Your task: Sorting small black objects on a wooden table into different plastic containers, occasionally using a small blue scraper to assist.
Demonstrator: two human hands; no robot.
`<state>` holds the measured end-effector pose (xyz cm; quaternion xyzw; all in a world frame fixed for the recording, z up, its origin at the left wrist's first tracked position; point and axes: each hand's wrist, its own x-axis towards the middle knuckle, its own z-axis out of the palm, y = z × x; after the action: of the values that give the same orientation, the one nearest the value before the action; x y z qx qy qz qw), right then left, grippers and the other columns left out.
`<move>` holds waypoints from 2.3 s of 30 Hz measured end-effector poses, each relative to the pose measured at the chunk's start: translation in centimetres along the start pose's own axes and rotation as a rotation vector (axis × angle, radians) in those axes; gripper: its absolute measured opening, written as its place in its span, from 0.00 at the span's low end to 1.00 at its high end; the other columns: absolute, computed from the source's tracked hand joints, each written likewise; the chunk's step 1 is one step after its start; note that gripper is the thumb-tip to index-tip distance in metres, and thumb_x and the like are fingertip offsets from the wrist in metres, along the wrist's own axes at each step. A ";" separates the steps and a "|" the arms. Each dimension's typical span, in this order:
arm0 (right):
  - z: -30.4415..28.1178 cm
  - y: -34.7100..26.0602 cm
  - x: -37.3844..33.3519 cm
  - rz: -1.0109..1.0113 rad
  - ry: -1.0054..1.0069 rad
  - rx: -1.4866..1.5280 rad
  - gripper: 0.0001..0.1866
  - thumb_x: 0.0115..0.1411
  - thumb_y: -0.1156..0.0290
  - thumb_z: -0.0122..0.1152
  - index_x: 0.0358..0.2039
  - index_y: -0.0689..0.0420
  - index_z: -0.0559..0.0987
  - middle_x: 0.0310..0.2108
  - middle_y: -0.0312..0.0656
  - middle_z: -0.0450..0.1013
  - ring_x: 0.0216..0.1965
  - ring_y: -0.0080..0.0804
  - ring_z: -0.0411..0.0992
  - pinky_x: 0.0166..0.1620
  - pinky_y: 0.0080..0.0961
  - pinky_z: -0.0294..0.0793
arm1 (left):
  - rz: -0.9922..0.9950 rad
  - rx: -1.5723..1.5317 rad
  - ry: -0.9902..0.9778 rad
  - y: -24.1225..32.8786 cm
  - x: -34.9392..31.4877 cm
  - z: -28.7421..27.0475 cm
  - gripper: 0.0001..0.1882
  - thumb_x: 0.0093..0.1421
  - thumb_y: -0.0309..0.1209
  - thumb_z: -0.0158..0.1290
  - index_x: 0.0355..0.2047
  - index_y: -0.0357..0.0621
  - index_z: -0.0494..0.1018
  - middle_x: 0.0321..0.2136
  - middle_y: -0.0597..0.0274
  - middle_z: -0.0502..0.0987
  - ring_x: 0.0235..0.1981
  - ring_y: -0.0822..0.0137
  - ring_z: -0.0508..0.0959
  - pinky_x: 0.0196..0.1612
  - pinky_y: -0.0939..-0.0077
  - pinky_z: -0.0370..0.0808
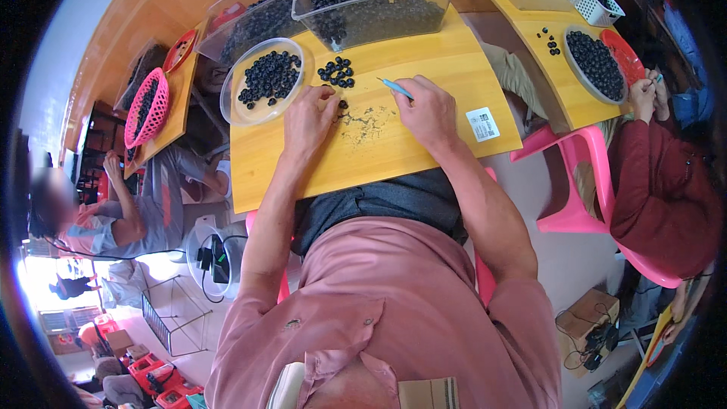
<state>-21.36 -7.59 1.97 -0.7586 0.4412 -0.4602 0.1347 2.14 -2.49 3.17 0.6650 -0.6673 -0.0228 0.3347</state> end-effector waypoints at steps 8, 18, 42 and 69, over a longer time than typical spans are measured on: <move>0.2 -0.1 -0.1 -0.039 0.022 0.007 0.05 0.61 0.73 0.68 0.37 0.58 0.87 0.30 0.47 0.79 0.31 0.47 0.79 0.35 0.37 0.77 | 0.396 0.010 -0.095 -0.9 -0.2 0.0 0.11 0.63 0.25 0.58 0.45 0.39 0.83 0.44 0.51 0.82 0.46 0.47 0.80 0.49 0.58 0.78; 0.0 -0.1 -0.2 -0.019 -0.015 0.001 0.06 0.62 0.72 0.68 0.38 0.58 0.87 0.30 0.47 0.79 0.32 0.47 0.80 0.35 0.37 0.77 | 0.111 -0.252 -0.088 -1.0 0.5 0.0 0.10 0.57 0.21 0.61 0.40 0.39 0.83 0.36 0.49 0.80 0.39 0.50 0.81 0.44 0.61 0.79; 0.8 -0.6 -0.4 -0.102 -0.090 -0.005 0.06 0.62 0.72 0.68 0.38 0.56 0.87 0.31 0.45 0.80 0.31 0.46 0.80 0.34 0.37 0.79 | -0.189 -0.516 -0.031 -1.4 -1.5 0.9 0.12 0.60 0.21 0.67 0.45 0.37 0.85 0.36 0.65 0.82 0.36 0.75 0.79 0.40 0.80 0.78; 1.5 -2.1 -1.6 -0.384 -0.070 -0.201 0.06 0.57 0.71 0.69 0.36 0.51 0.82 0.25 0.37 0.71 0.27 0.36 0.78 0.28 0.36 0.77 | -0.221 -0.835 -0.017 0.5 -2.6 3.2 0.17 0.60 0.17 0.65 0.51 0.34 0.80 0.37 0.67 0.79 0.34 0.80 0.76 0.40 0.85 0.77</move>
<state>-19.29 -5.42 1.49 -0.8538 0.3274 -0.4045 -0.0167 -0.10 -1.38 -0.15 0.5398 -0.5283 -0.3322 0.5649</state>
